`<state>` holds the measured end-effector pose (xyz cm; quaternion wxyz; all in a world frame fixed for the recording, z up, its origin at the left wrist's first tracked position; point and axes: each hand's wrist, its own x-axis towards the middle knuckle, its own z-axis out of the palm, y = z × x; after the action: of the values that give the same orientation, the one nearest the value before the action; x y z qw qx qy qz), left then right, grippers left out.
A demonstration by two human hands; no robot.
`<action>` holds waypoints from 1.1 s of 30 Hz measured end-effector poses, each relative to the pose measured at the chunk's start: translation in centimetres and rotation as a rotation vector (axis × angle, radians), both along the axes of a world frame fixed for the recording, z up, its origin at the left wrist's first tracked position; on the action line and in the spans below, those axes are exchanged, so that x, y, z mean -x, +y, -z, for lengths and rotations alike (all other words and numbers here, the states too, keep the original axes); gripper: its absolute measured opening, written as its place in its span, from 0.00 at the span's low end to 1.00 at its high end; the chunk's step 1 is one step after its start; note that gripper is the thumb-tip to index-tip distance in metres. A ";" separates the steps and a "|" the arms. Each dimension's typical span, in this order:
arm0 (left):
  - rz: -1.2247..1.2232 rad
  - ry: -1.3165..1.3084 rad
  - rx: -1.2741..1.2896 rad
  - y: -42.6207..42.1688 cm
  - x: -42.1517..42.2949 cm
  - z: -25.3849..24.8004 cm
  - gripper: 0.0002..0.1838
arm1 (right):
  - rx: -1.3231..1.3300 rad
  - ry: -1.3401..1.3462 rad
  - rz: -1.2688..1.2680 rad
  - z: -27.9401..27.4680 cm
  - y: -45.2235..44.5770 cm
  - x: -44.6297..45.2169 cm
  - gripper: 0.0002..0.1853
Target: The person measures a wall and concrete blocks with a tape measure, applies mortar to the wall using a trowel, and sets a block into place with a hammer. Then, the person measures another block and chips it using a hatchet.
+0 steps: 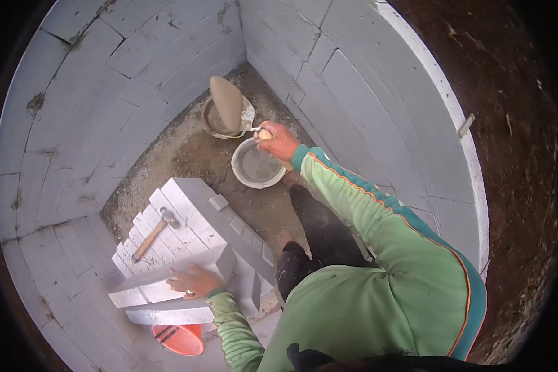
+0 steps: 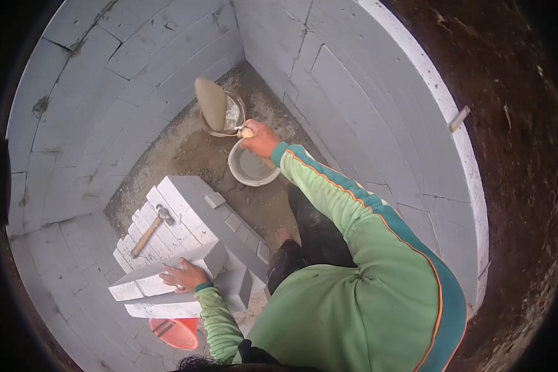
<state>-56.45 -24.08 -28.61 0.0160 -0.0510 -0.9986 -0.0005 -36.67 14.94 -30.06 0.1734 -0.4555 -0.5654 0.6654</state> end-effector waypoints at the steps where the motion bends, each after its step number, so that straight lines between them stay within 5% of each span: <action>1: -0.022 -0.049 0.018 0.1 0.4 -0.4 0.38 | -0.035 0.002 0.024 -3.4 -2.0 -2.6 0.17; 8: 0.047 -0.099 0.024 -1.8 3.5 2.0 0.47 | -0.012 -0.015 0.233 -24.0 -19.4 -25.8 0.17; 12: 0.080 -0.202 -0.115 -1.7 4.7 1.3 0.51 | -0.118 -0.186 0.466 -29.2 -30.6 -39.0 0.18; 13: 0.085 -0.239 -0.211 -1.7 9.4 6.2 0.50 | -0.086 -0.211 0.536 -30.4 -33.3 -42.0 0.17; 19: 0.792 -0.121 -0.301 2.6 1.2 1.1 0.51 | -0.090 -0.475 0.911 -37.0 -49.1 -55.1 0.10; 22: 1.119 -0.067 -0.442 5.1 -11.2 -3.5 0.48 | -0.082 -0.695 1.027 -38.8 -54.1 -59.1 0.10; 24: 1.321 -0.197 -0.562 5.6 -17.0 -4.9 0.45 | -0.096 -0.850 1.063 -38.9 -55.9 -60.8 0.12; 30: 1.628 -0.566 -0.623 4.6 -27.7 -4.5 0.39 | -0.976 -1.208 1.435 -23.2 -53.8 -60.1 0.19; 33: 1.746 -0.651 -0.596 3.1 -30.3 -4.4 0.37 | -0.946 -1.346 1.531 -16.2 -51.1 -61.1 0.22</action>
<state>-26.12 -21.02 -24.16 -0.2543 -0.7635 -0.5243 -0.2783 24.47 -36.20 -13.83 0.3512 -0.8378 -0.3110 -0.2793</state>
